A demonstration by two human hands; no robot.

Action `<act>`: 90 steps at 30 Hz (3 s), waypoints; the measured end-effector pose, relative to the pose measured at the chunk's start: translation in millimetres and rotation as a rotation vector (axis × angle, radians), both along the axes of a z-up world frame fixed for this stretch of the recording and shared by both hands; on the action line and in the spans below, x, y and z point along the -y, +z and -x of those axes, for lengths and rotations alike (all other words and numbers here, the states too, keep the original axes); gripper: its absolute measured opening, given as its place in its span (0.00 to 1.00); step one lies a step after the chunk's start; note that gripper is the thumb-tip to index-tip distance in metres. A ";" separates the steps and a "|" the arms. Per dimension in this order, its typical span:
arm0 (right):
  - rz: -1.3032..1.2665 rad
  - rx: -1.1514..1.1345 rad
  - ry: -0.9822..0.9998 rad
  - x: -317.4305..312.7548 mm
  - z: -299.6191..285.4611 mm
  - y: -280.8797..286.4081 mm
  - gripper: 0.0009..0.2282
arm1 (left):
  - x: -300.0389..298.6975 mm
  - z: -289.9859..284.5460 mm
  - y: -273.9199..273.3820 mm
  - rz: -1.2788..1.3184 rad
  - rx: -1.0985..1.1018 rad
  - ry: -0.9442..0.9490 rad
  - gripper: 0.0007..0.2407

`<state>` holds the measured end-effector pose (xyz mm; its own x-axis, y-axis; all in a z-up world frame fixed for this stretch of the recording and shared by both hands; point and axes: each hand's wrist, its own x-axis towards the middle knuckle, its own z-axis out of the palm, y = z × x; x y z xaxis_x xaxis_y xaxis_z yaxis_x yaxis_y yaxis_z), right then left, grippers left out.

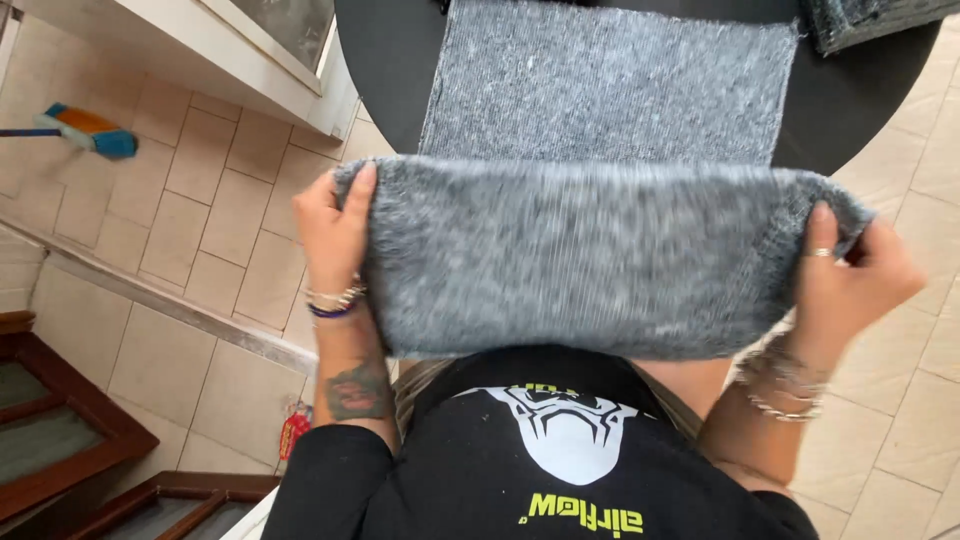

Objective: The person is folding grey cloths and stacking them neatly on a black round table.

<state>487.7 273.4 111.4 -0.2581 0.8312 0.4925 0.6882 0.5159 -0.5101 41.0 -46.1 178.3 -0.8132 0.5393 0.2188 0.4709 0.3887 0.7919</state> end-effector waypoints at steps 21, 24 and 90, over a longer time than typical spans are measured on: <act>-0.518 -0.551 0.248 135.6 140.4 0.2 0.12 | -107.7 -189.0 6.8 -0.456 -0.484 -0.357 0.10; -0.542 -0.585 0.383 136.0 146.1 12.3 0.10 | -109.2 -193.8 10.3 -0.490 -0.423 -0.351 0.08; 0.578 -0.140 0.220 4.2 157.1 -163.8 0.19 | -138.4 -15.6 -232.3 0.574 0.183 -0.165 0.26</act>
